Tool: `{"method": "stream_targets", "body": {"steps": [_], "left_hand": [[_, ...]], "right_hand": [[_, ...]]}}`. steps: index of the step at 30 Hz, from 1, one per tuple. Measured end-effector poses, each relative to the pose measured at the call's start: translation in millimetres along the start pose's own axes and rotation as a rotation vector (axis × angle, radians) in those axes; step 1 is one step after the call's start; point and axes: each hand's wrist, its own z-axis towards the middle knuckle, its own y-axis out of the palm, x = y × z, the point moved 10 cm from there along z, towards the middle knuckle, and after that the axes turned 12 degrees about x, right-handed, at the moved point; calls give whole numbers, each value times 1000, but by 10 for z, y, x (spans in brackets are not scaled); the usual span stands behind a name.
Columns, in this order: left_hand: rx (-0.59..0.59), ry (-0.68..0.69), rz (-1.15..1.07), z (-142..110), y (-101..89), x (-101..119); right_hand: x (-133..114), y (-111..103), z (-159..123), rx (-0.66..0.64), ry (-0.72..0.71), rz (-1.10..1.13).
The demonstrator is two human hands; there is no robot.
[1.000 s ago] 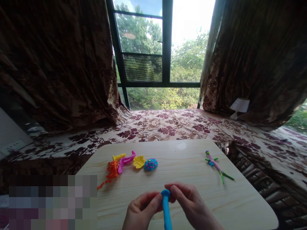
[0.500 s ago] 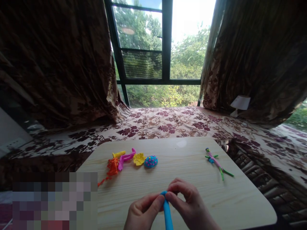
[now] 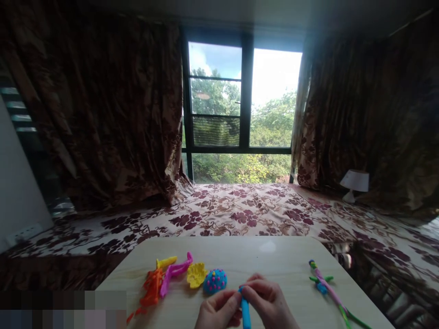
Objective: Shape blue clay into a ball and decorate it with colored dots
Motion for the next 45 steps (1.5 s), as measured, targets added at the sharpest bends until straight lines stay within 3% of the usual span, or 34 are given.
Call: {"method": "stream_targets", "body": {"steps": [6,14,18,21,26,30,33,37,45], "left_hand": [[-61,-14,-71,303,233,39],[-97,-68,-111,364,204,-119],[-147,-94,-107,298,239,-123],[-197,-67,-34,247,265,-74],[-155,-103,40,251,191,-86],[-93,-155,-68,260,150,-80],[-66,-175,-130,251,136,-74],[-59,-146,-69,230,119,-58],[-47,-73,-1,256,115,-25]], "right_hand": [[298,-83,346,7,61,-3],[537,-83,239,-26,125,96],[450,-5,187,-65,107,178],[333,6,166,-73,61,95],[195,-104,161,48,-118,-106],[359,-124,169,55,-29,-93],[459,-69,161,-10,65,15],[514,-13,149,-56,154,156],[479,-57,144,-35,87,22]]}}
